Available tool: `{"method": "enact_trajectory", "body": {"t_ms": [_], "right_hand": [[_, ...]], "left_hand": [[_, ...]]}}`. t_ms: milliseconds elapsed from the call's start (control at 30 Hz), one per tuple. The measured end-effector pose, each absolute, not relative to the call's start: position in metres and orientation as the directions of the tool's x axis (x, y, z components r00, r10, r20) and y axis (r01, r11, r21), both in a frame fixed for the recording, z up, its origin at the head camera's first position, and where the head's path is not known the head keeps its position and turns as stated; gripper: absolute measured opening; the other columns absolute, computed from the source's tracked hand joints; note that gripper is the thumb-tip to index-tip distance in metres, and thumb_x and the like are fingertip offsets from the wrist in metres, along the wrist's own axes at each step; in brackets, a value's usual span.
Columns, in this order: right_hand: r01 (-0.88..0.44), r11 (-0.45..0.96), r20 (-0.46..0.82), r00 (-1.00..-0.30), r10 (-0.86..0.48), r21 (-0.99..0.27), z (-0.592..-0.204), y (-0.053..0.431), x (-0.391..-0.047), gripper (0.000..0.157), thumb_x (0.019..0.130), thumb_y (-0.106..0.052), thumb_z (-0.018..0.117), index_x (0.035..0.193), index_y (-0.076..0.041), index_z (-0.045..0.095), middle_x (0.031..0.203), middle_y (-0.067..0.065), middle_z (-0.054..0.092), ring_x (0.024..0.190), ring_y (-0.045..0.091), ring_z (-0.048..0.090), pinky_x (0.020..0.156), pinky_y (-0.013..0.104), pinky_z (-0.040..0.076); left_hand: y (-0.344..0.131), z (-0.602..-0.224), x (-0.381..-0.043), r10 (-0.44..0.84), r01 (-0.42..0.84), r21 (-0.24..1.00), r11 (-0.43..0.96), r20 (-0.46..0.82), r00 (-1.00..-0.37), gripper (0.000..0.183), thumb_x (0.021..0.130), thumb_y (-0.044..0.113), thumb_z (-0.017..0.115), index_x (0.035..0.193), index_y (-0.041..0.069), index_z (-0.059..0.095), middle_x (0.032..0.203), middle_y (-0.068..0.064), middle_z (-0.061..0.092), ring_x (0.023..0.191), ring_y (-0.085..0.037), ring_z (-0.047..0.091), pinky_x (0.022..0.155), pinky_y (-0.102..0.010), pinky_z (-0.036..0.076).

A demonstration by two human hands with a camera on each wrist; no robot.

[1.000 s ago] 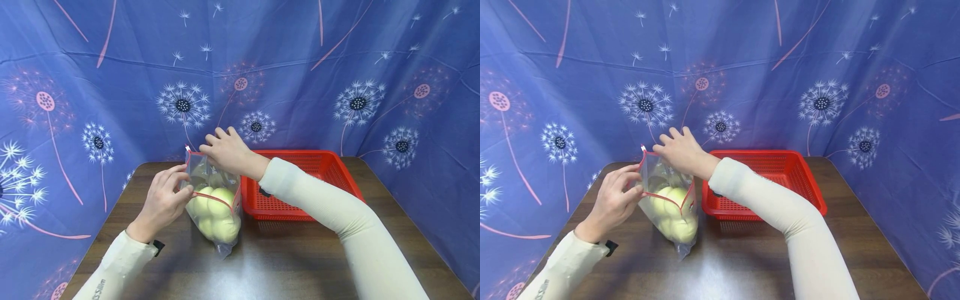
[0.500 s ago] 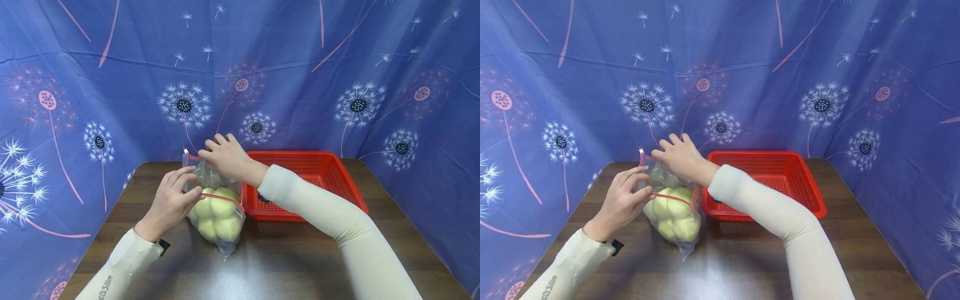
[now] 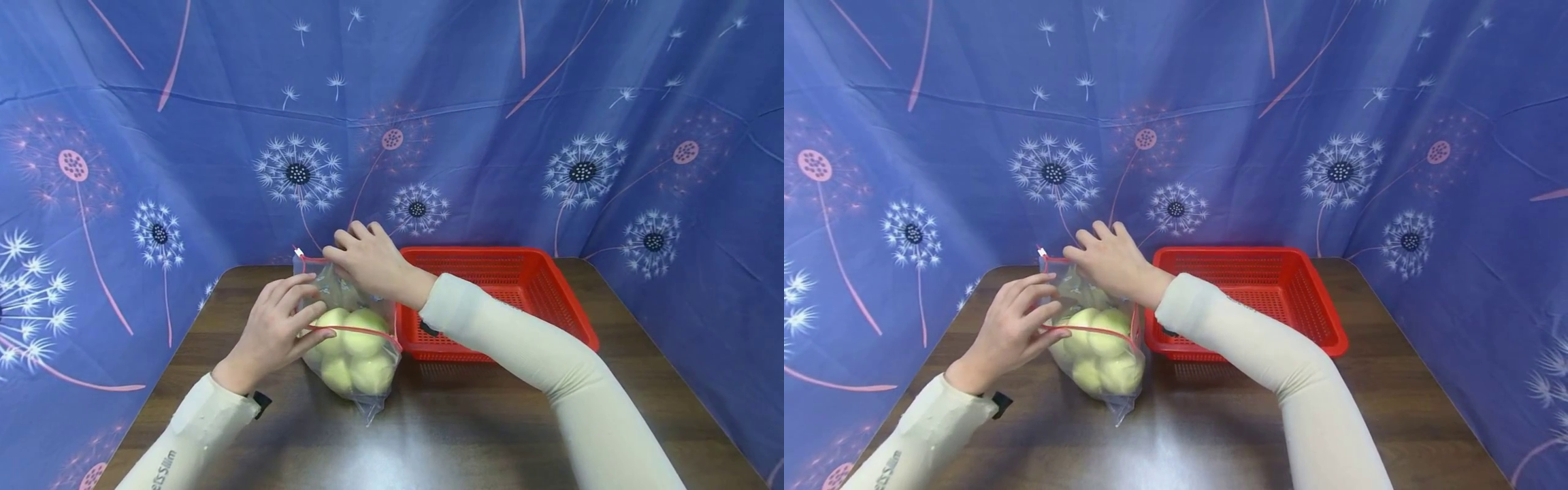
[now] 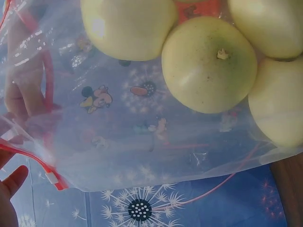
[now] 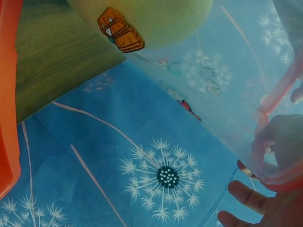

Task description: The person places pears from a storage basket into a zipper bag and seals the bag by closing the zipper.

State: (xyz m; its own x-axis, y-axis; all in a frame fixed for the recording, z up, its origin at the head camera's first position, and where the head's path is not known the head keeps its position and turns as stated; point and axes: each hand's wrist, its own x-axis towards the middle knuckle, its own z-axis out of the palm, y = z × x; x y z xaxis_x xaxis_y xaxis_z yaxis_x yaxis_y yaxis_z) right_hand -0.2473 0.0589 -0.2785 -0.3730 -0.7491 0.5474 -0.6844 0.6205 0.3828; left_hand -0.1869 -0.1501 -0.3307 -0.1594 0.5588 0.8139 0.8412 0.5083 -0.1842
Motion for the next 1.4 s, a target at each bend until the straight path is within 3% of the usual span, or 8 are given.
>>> {"method": "enact_trajectory", "body": {"t_ms": [167, 467, 800, 1033, 1400], "right_hand": [[-0.686, 0.619, 0.566, -0.355, -0.744, 0.382, -0.28, 0.059, -0.247, 0.008, 0.098, -0.026, 0.063, 0.102, -0.02, 0.065, 0.092, 0.001, 0.058, 0.085, 0.025, 0.054, 0.068, 0.036, 0.043], [-0.695, 0.612, 0.57, -0.346, -0.745, 0.377, -0.282, 0.057, -0.247, 0.008, 0.098, -0.026, 0.062, 0.099, -0.019, 0.065, 0.091, 0.001, 0.058, 0.083, 0.024, 0.053, 0.067, 0.036, 0.042], [-0.702, 0.609, 0.568, -0.349, -0.746, 0.369, -0.283, 0.057, -0.247, 0.008, 0.098, -0.027, 0.062, 0.099, -0.019, 0.063, 0.092, 0.002, 0.057, 0.084, 0.025, 0.053, 0.068, 0.036, 0.042], [-0.707, 0.602, 0.586, -0.324, -0.743, 0.372, -0.284, 0.059, -0.247, 0.006, 0.096, -0.025, 0.063, 0.098, -0.019, 0.062, 0.091, 0.002, 0.057, 0.083, 0.025, 0.053, 0.067, 0.037, 0.042], [-0.715, 0.583, 0.596, -0.29, -0.749, 0.385, -0.283, 0.059, -0.247, 0.009, 0.094, -0.023, 0.064, 0.102, -0.02, 0.063, 0.092, 0.002, 0.057, 0.081, 0.026, 0.052, 0.067, 0.038, 0.043]], "left_hand": [[-0.154, -0.329, -0.189, 0.527, 0.848, -0.14, 0.511, 0.83, -0.18, 0.053, 0.1, 0.057, 0.048, 0.093, 0.007, 0.063, 0.1, -0.013, 0.062, 0.11, -0.039, 0.059, 0.085, -0.054, 0.044], [-0.165, -0.327, -0.198, 0.501, 0.847, -0.128, 0.516, 0.847, -0.177, 0.058, 0.103, 0.052, 0.04, 0.106, 0.0, 0.065, 0.109, -0.019, 0.062, 0.109, -0.043, 0.057, 0.084, -0.057, 0.042], [-0.178, -0.33, -0.21, 0.454, 0.809, -0.066, 0.584, 0.853, -0.258, 0.062, 0.104, 0.052, 0.036, 0.116, -0.003, 0.063, 0.114, -0.021, 0.062, 0.11, -0.043, 0.056, 0.084, -0.056, 0.041], [-0.185, -0.335, -0.219, 0.394, 0.751, -0.021, 0.66, 0.86, -0.323, 0.049, 0.105, 0.042, 0.042, 0.12, -0.001, 0.061, 0.115, -0.019, 0.062, 0.107, -0.04, 0.058, 0.079, -0.057, 0.043], [-0.19, -0.322, -0.236, 0.411, 0.7, -0.065, 0.711, 0.846, -0.339, 0.028, 0.099, 0.012, 0.055, 0.122, -0.001, 0.062, 0.115, -0.02, 0.062, 0.107, -0.042, 0.057, 0.077, -0.058, 0.044]]}}
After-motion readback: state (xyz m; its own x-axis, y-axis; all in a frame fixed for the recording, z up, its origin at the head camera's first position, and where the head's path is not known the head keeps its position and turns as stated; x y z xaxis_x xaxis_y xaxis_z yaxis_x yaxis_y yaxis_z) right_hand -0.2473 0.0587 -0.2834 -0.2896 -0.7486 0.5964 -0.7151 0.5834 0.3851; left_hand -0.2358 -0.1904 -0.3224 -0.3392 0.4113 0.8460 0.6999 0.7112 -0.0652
